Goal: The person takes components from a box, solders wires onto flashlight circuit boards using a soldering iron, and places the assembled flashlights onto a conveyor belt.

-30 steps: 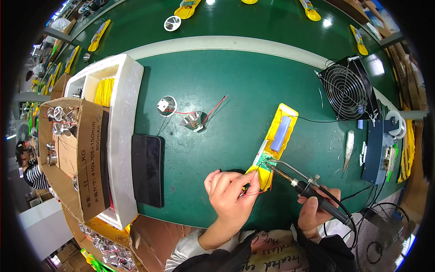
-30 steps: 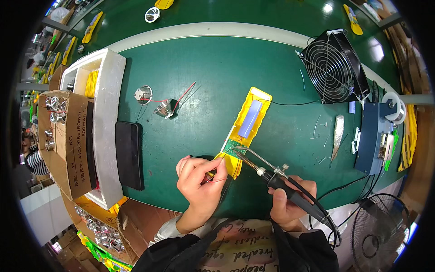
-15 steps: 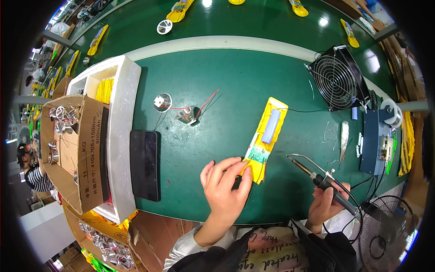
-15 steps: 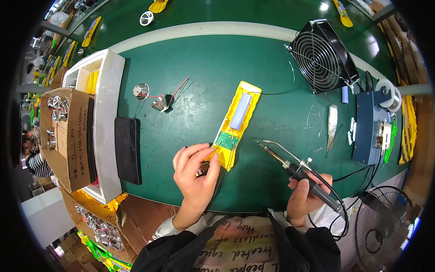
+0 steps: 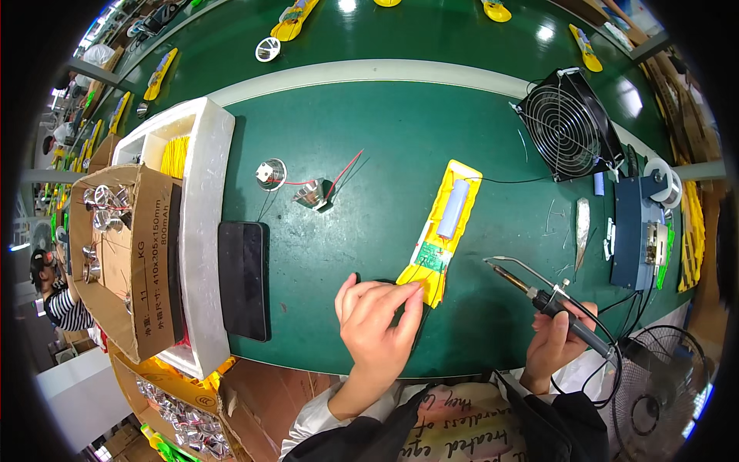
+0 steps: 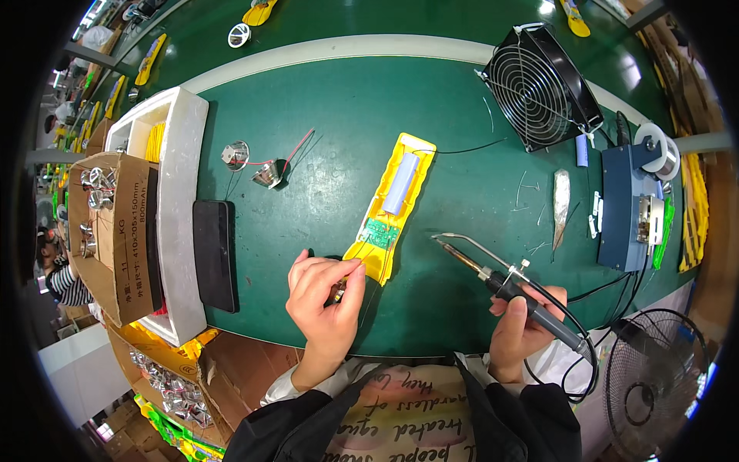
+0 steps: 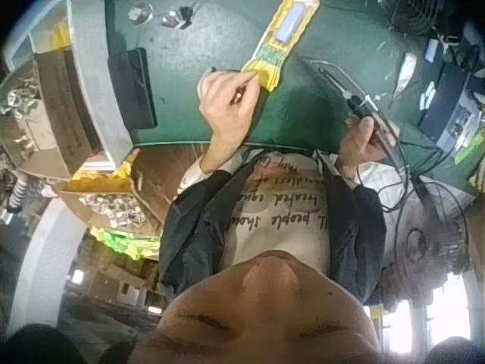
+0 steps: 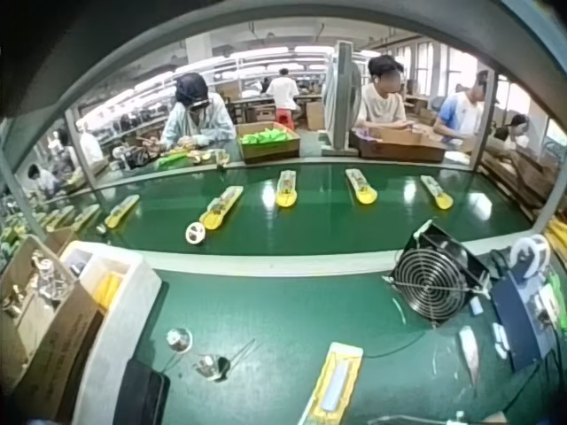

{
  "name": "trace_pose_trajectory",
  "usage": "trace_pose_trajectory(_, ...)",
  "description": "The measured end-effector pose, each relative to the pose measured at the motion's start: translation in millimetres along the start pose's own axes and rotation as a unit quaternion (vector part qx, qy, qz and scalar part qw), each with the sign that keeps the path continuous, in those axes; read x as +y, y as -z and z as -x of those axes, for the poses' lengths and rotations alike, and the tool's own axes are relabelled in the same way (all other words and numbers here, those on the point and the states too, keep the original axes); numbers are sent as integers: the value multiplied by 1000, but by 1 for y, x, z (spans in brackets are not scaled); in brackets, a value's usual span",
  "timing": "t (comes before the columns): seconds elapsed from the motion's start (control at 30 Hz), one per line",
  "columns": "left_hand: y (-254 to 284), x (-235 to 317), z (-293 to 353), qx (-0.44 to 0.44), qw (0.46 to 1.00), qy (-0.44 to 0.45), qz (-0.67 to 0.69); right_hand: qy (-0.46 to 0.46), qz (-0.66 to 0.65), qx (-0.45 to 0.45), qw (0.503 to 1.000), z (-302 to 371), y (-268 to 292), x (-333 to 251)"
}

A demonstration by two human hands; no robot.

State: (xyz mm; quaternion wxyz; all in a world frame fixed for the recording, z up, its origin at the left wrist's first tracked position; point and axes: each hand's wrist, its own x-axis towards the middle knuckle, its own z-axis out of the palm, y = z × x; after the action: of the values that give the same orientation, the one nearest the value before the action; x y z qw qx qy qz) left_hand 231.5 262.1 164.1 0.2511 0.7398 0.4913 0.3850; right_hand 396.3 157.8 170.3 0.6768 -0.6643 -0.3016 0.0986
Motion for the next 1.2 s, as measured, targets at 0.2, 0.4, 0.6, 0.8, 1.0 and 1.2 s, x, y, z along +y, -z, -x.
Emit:
trace_pose_trajectory(0.2,-9,3,-2,26,999,1,-39,-26,-38,-58,997,0,-17,-14)
trace_pose_trajectory(0.4,-11,-2,0,34,999,3,-25,-71,-15,-108,991,3,-25,-17)
trace_pose_trajectory(0.6,-11,-3,1,27,999,1,-22,-71,-5,-100,992,2,-30,-18)
trace_pose_trajectory(0.8,-12,-2,-2,35,999,-11,-15,-67,2,-110,992,0,-30,-19)
trace_pose_trajectory(1.0,-13,-3,-1,39,999,-14,-16,-69,3,-111,991,1,-32,-19)
trace_pose_trajectory(1.2,-13,-4,1,42,999,-17,-19,-67,0,-120,990,0,-31,-21)
